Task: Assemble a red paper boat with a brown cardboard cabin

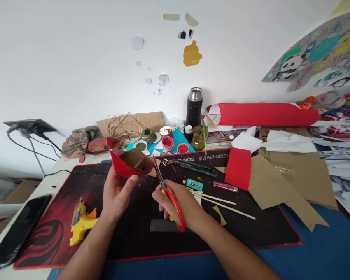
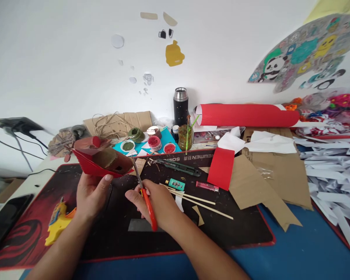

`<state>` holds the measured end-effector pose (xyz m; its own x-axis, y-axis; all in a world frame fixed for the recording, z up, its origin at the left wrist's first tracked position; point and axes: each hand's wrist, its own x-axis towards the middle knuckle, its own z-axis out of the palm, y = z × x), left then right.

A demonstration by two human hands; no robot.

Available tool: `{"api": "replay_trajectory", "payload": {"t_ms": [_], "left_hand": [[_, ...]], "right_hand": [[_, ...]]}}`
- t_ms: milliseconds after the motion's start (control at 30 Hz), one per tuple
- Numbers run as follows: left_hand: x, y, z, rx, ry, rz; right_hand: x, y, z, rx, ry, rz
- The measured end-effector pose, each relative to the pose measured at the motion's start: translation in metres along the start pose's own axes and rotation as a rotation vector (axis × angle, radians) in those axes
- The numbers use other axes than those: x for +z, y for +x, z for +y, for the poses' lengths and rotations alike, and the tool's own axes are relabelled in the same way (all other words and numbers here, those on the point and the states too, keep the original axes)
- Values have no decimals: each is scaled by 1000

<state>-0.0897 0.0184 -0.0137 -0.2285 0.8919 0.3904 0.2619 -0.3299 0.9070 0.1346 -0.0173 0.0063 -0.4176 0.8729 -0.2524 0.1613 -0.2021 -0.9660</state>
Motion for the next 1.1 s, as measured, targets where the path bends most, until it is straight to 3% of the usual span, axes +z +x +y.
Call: {"api": "replay_trajectory", "payload": {"t_ms": [200,667,1100], "left_hand": [[1,-1,4,27,65,-28],[-6,1,6,237,240,-155],[-2,0,6,200,276,-151]], "right_hand": [[1,0,2,-4,-19,14],[1,0,-3,12,-113,33],[1,2,-6,11,-246,105]]}}
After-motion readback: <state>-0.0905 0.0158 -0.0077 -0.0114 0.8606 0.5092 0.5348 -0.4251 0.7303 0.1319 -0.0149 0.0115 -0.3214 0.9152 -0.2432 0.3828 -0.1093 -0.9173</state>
